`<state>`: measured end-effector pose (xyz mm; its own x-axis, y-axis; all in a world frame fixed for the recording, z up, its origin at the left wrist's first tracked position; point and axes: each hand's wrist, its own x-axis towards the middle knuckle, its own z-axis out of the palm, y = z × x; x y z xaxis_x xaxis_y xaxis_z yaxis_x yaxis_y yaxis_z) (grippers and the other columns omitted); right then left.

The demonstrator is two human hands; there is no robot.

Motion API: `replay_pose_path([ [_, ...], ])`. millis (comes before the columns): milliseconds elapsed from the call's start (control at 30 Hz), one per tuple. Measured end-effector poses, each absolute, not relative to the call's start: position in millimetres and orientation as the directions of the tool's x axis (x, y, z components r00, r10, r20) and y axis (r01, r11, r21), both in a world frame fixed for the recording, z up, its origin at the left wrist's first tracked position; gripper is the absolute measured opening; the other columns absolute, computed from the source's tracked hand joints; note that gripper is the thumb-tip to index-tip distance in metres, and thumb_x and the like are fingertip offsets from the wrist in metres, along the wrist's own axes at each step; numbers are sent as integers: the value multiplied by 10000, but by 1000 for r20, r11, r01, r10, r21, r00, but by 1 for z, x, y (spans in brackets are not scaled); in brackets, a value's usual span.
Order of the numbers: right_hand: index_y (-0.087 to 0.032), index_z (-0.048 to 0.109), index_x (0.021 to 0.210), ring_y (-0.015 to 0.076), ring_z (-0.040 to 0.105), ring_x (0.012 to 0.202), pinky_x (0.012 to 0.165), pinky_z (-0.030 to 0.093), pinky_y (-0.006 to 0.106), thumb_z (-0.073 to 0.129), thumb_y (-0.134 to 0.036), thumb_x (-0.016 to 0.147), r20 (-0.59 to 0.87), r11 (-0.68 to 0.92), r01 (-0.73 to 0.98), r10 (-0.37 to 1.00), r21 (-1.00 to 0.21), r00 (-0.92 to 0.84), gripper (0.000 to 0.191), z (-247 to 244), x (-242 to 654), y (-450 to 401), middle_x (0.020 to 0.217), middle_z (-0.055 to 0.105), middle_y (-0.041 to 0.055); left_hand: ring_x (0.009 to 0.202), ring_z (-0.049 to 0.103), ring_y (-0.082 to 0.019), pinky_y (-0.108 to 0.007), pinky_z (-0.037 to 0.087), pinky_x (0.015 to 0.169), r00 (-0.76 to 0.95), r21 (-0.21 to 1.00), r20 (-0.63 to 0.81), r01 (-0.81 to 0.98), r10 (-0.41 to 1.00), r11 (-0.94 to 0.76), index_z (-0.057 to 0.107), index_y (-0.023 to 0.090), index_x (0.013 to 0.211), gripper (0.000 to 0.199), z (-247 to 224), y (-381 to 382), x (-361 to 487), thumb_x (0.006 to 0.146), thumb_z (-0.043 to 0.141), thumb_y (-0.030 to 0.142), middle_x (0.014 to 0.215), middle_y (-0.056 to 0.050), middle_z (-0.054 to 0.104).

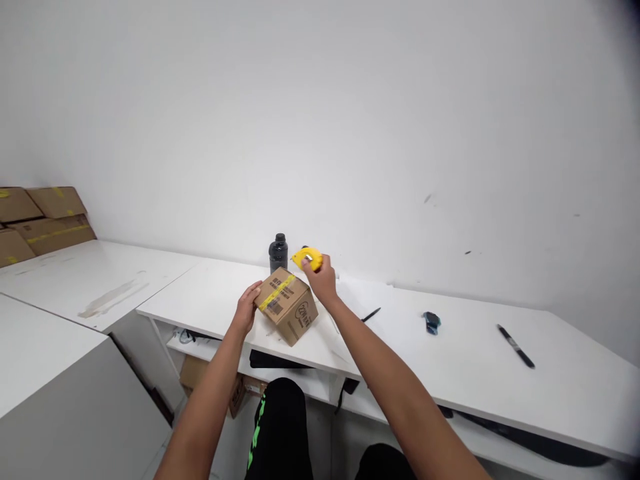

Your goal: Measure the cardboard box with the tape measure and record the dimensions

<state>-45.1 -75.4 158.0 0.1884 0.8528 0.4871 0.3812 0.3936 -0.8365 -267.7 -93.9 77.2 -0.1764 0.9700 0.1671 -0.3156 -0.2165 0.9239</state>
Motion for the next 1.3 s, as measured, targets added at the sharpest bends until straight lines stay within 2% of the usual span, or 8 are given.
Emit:
replay_pose_path([
  [167, -180, 490, 990, 137, 549, 593, 524, 430, 240, 415, -620, 850, 274, 264, 125, 960, -956, 63, 468, 139, -78, -76, 713, 589, -7, 994, 635, -231, -334, 489, 837, -278, 964, 125, -195, 953, -183, 653, 215, 1146, 562, 36, -132, -304, 626, 760, 399, 1135, -82, 687],
  [300, -189, 521, 1022, 175, 599, 746, 640, 461, 272, 511, -582, 820, 305, 344, 350, 938, -871, -165, 442, 125, -118, -91, 867, 648, 38, 1042, 622, -292, -404, 462, 903, -450, 979, 172, -18, 876, -202, 714, 193, 972, 381, 19, -139, -300, 605, 739, 292, 1002, -97, 727],
  [433, -199, 518, 1099, 215, 610, 843, 718, 454, 310, 504, -576, 843, 330, 394, 528, 919, -752, -215, 457, 124, -126, -102, 954, 656, 71, 1152, 573, -277, -378, 454, 929, -526, 973, 166, -49, 834, -225, 689, 199, 1047, 353, 24, -144, -275, 764, 625, 400, 1145, -100, 685],
  [600, -248, 443, 1296, 221, 619, 899, 773, 456, 327, 478, -527, 882, 377, 509, 495, 859, -704, -347, 501, 125, -115, -100, 1071, 662, 49, 1102, 588, -245, -309, 460, 894, -503, 962, 181, -86, 845, -257, 592, 202, 1233, 522, 44, -152, -243, 800, 620, 493, 1225, -86, 634],
  [767, -243, 370, 1381, 236, 617, 947, 794, 447, 326, 483, -496, 897, 402, 629, 519, 774, -580, -489, 557, 130, -116, -90, 1179, 643, 72, 894, 623, -223, -293, 473, 757, -310, 967, 199, -90, 930, -237, 646, 164, 1095, 461, 63, -133, -252, 766, 650, 487, 1011, -70, 690],
  [900, -158, 396, 1330, 272, 639, 836, 700, 435, 324, 441, -521, 914, 322, 635, 644, 772, -427, -548, 553, 135, -124, -82, 1056, 686, 140, 848, 637, -217, -282, 469, 722, -200, 972, 142, -159, 970, -175, 649, 146, 1104, 514, 66, -119, -270, 714, 705, 477, 977, -74, 702],
  [1067, -166, 351, 1362, 261, 652, 847, 702, 424, 305, 407, -503, 939, 355, 639, 665, 769, -387, -532, 544, 131, -125, -81, 1025, 694, 125, 951, 654, -234, -342, 475, 855, -353, 953, 119, -222, 928, -207, 422, 223, 1428, 811, 57, -115, -266, 706, 753, 388, 1151, -89, 682],
  [1300, -220, 321, 1435, 257, 649, 958, 803, 435, 328, 447, -483, 931, 386, 638, 652, 769, -410, -510, 582, 129, -119, -89, 1134, 675, 101, 1192, 554, -286, -388, 401, 1016, -519, 949, 229, -68, 824, -306, 654, 187, 1209, 479, 51, -115, -253, 763, 685, 359, 1255, -96, 641],
])
